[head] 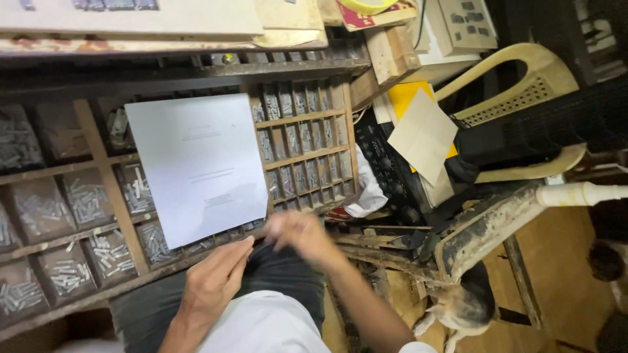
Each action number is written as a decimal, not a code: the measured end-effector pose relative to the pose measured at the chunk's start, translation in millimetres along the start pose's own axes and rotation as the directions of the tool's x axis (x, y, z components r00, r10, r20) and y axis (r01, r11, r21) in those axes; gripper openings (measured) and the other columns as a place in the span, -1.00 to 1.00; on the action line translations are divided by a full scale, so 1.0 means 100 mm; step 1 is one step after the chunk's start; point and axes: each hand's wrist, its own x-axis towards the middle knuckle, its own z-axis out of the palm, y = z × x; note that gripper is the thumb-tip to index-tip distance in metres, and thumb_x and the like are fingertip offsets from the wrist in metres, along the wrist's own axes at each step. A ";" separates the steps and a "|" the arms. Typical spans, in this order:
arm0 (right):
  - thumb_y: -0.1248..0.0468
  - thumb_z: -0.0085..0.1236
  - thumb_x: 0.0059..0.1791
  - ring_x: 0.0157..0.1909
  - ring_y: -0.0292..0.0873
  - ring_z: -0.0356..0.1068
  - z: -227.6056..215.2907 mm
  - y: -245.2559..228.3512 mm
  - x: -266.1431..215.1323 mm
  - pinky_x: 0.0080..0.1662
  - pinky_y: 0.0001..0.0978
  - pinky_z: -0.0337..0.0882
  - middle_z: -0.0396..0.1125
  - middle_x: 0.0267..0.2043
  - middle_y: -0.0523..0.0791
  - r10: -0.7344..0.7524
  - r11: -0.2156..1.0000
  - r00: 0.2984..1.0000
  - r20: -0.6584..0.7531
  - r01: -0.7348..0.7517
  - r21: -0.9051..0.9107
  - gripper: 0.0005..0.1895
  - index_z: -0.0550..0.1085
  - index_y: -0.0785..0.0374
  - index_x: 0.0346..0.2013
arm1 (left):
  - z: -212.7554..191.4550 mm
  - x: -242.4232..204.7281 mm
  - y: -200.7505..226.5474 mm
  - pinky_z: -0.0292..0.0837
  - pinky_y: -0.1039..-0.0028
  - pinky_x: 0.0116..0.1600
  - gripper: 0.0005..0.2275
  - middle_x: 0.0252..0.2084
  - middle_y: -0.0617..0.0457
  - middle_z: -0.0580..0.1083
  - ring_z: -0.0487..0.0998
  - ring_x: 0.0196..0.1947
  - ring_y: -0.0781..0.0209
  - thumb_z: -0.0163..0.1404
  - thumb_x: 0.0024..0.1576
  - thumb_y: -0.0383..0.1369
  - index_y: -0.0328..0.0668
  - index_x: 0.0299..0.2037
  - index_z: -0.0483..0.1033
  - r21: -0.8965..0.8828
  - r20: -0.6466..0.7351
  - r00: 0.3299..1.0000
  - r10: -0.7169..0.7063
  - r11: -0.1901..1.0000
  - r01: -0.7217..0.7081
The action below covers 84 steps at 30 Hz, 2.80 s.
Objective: The person arranges metal printing type from a wooden case onto a flat surface, referencing a printed sheet of paper. They pick up individual letters and place them in rows, occasionally moving the paper or adjusting the type.
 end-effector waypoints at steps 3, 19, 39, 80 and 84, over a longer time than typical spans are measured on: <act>0.34 -0.26 0.07 -0.43 -0.25 0.42 -0.72 0.10 0.57 -0.02 -0.32 0.58 0.25 -0.63 -0.23 -0.430 0.764 0.834 -0.345 0.133 -0.631 -0.54 0.23 0.10 -0.75 | -0.07 -0.03 0.01 0.61 0.45 0.12 -0.79 -0.08 -0.05 0.64 0.69 -0.13 0.19 0.16 0.09 -0.59 -0.25 -0.08 0.67 -0.135 -0.009 0.984 -0.179 0.975 0.176; 0.21 0.26 0.07 -0.10 0.15 0.44 -2.53 0.75 1.61 -0.05 0.09 0.46 0.34 -0.22 -0.06 -0.481 0.345 0.821 -0.307 -0.144 -0.927 -0.91 0.57 0.06 -0.13 | -0.14 0.16 0.25 0.70 0.40 -0.24 -0.73 -0.23 -0.10 0.69 0.72 -0.22 0.01 0.27 0.01 -0.60 -0.34 -0.06 0.67 -0.411 -0.242 0.906 -0.347 0.883 0.228; 0.18 0.30 0.03 -0.04 0.21 0.44 -2.70 0.87 1.70 0.00 0.02 0.48 0.38 -0.19 0.07 -0.399 0.355 0.850 -0.344 -0.203 -0.913 -0.84 0.66 0.02 -0.11 | -0.11 0.19 0.30 0.69 0.34 -0.25 -0.76 -0.23 -0.19 0.67 0.72 -0.21 -0.08 0.26 0.05 -0.59 -0.35 -0.06 0.67 -0.457 -0.182 0.922 -0.341 0.860 0.228; 0.40 0.17 0.02 -0.26 -0.10 0.58 -0.54 0.47 0.24 -0.11 -0.33 0.57 0.50 -0.24 0.11 -0.284 0.892 0.823 -0.492 0.415 0.178 -0.80 0.48 0.40 -0.07 | -0.11 0.30 0.28 0.68 0.38 -0.24 -0.85 -0.21 -0.07 0.69 0.73 -0.23 0.01 0.24 0.04 -0.58 -0.22 -0.21 0.74 -0.333 -0.146 0.941 -0.306 0.911 0.244; 0.50 0.13 0.02 -0.26 -0.02 0.59 -0.47 0.44 0.09 -0.08 -0.20 0.63 0.48 -0.25 0.22 -0.355 0.826 0.832 -0.427 0.493 0.273 -0.83 0.47 0.52 -0.09 | -0.04 0.30 0.29 0.67 0.32 -0.20 -0.86 -0.20 -0.07 0.69 0.73 -0.18 -0.02 0.24 0.04 -0.58 -0.20 -0.23 0.74 -0.334 -0.145 0.944 -0.295 0.913 0.234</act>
